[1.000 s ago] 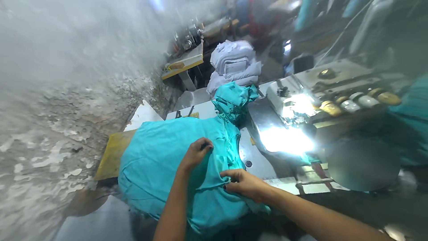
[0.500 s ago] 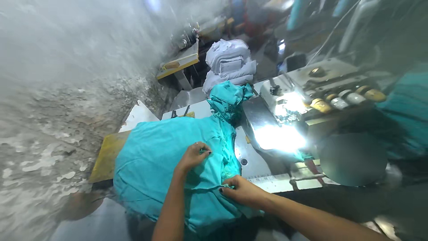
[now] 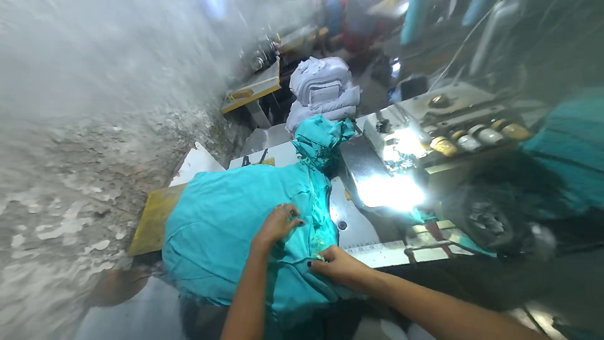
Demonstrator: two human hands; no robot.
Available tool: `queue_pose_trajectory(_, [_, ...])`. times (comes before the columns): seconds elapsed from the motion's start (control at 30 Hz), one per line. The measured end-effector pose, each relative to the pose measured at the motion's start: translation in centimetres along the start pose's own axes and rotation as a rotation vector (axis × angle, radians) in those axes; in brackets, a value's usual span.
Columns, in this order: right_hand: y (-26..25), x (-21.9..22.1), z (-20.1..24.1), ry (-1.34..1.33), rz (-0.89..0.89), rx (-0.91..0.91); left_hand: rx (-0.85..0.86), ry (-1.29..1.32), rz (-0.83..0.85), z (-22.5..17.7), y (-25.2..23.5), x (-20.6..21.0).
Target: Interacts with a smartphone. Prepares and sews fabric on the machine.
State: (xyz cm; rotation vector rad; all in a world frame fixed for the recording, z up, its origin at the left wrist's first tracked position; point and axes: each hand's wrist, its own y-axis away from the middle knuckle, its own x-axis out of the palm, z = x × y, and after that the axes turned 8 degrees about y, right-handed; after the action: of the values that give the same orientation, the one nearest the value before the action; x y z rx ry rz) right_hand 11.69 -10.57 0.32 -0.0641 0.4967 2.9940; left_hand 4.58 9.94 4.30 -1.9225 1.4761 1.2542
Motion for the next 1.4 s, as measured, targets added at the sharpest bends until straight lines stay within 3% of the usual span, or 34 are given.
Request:
queue_pose_trajectory(0.1, [1.1, -1.0, 0.5, -0.243, 0.064, 0.105, 0.111, 0.063, -0.111, -0.3, 0.7, 0.2])
queue_pose_trajectory(0.17, [2.4, -2.2, 0.8, -0.137, -0.016, -0.015, 0.284, 0.177, -0.299, -1.1, 1.0, 0.2])
queue_pose_trajectory(0.27, [5.6, -3.9, 1.2, 0.319, -0.264, -0.444, 0.587, 0.312, -0.506, -3.6, 0.6, -0.7])
queue_pose_trajectory(0.33, [7.8, -4.4, 1.1, 0.542, -0.522, -0.702, 0.756, 0.373, -0.583, -6.4, 0.3, -1.3])
queue_pose_trajectory(0.4, [9.9, -5.2, 1.0, 0.716, -0.744, -0.816, 0.857, 0.406, -0.638, -9.8, 0.6, -1.8])
queue_pose_trajectory(0.5, [12.0, -6.9, 0.2, 0.863, -0.980, -0.842, 0.952, 0.373, -0.683, -13.4, 0.9, -1.6])
queue_pose_trajectory(0.63, [13.4, -9.2, -2.2, 0.801, -1.024, -0.834, 0.851, 0.296, -0.658, -15.8, 0.5, 0.1])
queue_pose_trajectory(0.8, [11.5, -11.3, -4.5, 0.553, -0.863, -0.637, 0.425, 0.108, -0.459, -15.2, -6.5, 4.8])
queue_pose_trajectory(0.87, [10.2, -12.0, -5.8, 0.522, -0.835, -0.552, 0.295, 0.032, -0.463, -15.2, -7.8, 6.5])
queue_pose_trajectory(1.0, [10.2, -12.8, -7.8, 0.503, -0.759, -0.445, 0.343, -0.136, -0.712, -15.9, -6.8, 9.7])
queue_pose_trajectory(1.17, [13.4, -13.5, -10.2, 0.403, -0.688, -0.347, 0.441, -0.186, -0.809, -17.8, -3.4, 15.1])
queue_pose_trajectory(1.4, [14.0, -14.4, -10.4, 0.258, -0.920, -0.450, 0.447, -0.108, -0.879, -18.9, -5.6, 17.6])
